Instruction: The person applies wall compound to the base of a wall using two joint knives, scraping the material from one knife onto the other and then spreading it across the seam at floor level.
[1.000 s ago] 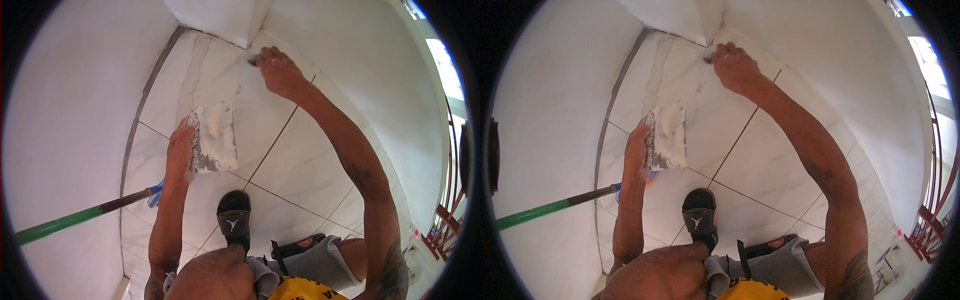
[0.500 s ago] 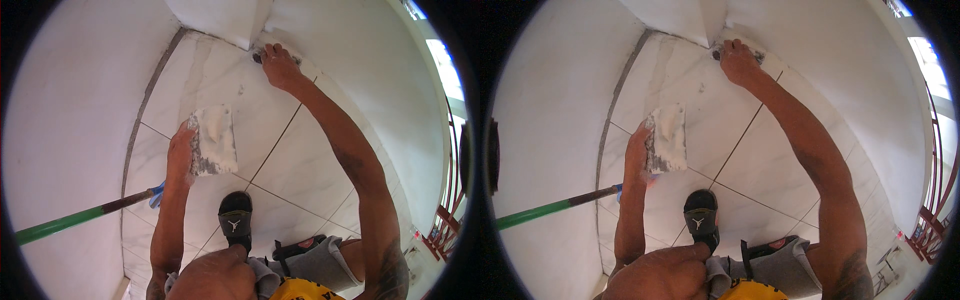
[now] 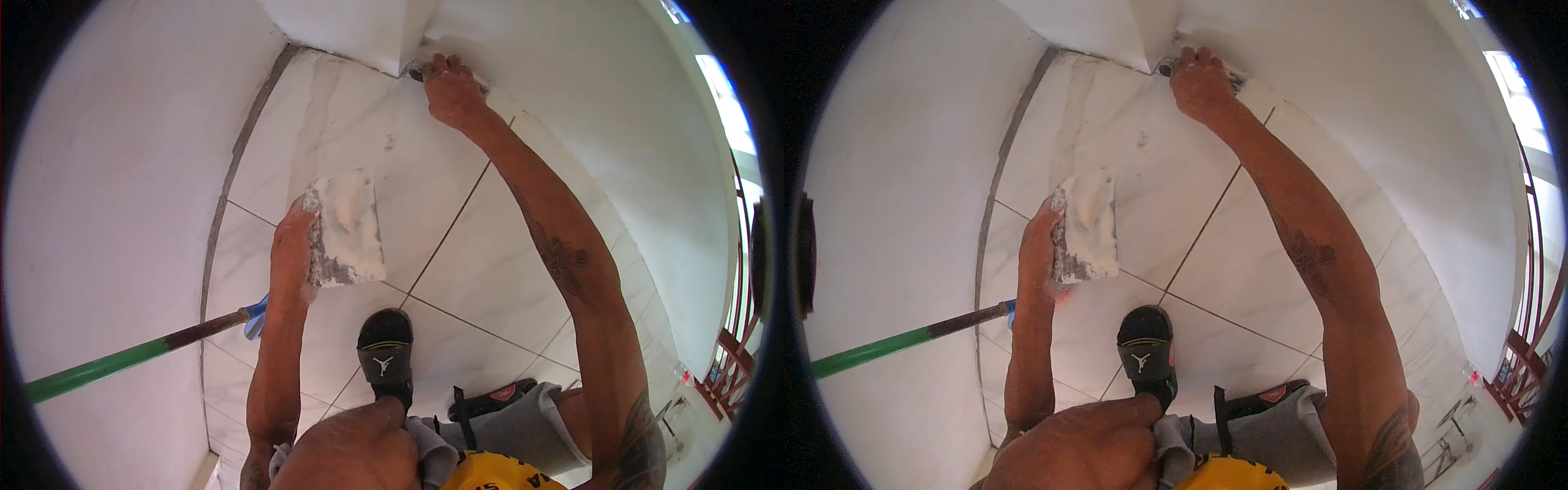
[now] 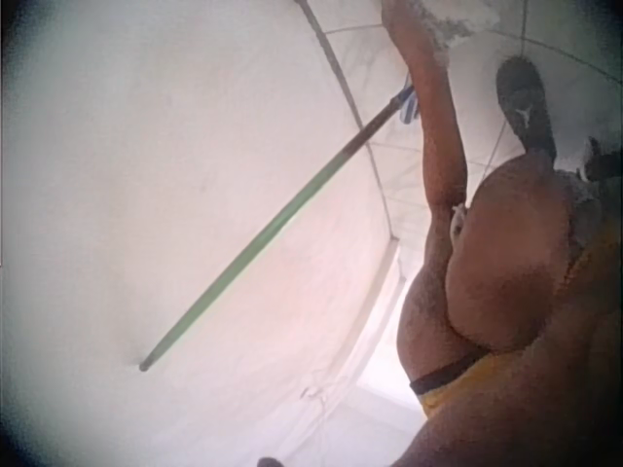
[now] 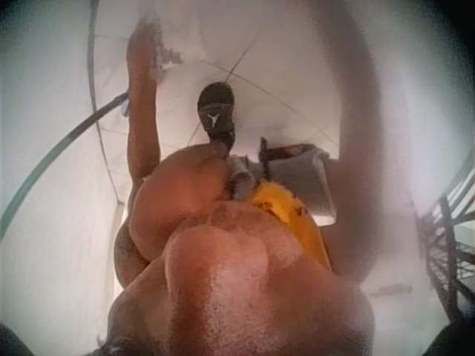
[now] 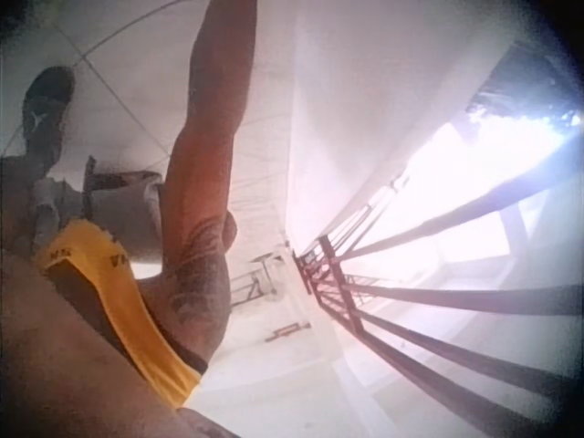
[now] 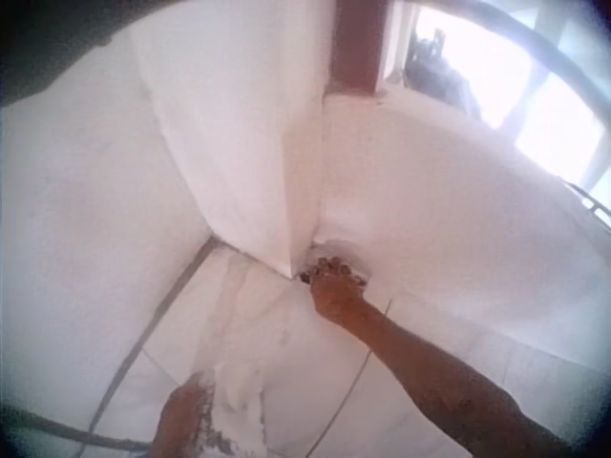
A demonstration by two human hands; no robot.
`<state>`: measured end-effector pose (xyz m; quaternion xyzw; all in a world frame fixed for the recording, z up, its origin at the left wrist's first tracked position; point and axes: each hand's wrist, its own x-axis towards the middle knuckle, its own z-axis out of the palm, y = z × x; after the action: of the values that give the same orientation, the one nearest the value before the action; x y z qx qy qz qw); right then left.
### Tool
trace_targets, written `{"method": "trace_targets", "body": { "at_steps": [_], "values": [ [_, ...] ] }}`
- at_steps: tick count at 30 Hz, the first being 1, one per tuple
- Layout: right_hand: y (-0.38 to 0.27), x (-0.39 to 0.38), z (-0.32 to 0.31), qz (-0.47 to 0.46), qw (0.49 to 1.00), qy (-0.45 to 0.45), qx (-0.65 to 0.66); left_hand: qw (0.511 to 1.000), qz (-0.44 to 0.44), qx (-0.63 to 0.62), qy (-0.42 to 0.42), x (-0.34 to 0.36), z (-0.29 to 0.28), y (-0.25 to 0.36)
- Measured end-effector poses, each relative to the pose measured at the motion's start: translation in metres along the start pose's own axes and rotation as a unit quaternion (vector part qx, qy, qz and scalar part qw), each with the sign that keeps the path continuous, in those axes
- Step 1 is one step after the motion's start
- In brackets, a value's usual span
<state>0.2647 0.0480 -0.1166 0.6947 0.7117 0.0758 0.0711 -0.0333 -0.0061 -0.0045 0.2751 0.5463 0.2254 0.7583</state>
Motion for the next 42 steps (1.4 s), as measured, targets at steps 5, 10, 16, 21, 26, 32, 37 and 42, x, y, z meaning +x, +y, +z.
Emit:
{"method": "trace_targets", "body": {
  "at_steps": [5,10,16,21,26,32,37,42],
  "values": [
    [-0.032,-0.015,-0.018,-0.076,0.992,-0.087,0.059,0.999,0.010,0.032,0.013,0.005,0.003,-0.003],
    [-0.049,-0.036,-0.035,-0.161,0.972,-0.024,0.169,0.999,0.016,0.040,0.026,-0.001,0.003,0.004],
    [-0.007,-0.032,-0.034,-0.064,0.995,0.011,0.072,1.000,0.005,0.021,0.011,-0.008,0.000,0.004],
    [0.005,-0.003,-0.025,-0.033,0.999,0.018,0.024,1.000,0.003,0.021,0.017,-0.006,-0.005,0.000],
    [-0.020,-0.011,-0.036,-0.127,0.982,-0.102,0.097,1.000,-0.006,-0.013,0.026,-0.004,-0.010,-0.003],
    [0.005,-0.009,-0.061,-0.049,0.983,-0.160,0.080,1.000,-0.001,0.002,0.030,-0.003,-0.017,-0.006],
    [0.017,0.021,-0.053,0.010,0.987,-0.153,0.056,1.000,-0.001,-0.011,0.015,-0.004,-0.012,-0.002],
    [-0.012,0.009,-0.054,-0.080,0.975,-0.204,0.036,0.999,0.005,-0.029,0.033,0.001,-0.020,-0.013]
  ]
}}
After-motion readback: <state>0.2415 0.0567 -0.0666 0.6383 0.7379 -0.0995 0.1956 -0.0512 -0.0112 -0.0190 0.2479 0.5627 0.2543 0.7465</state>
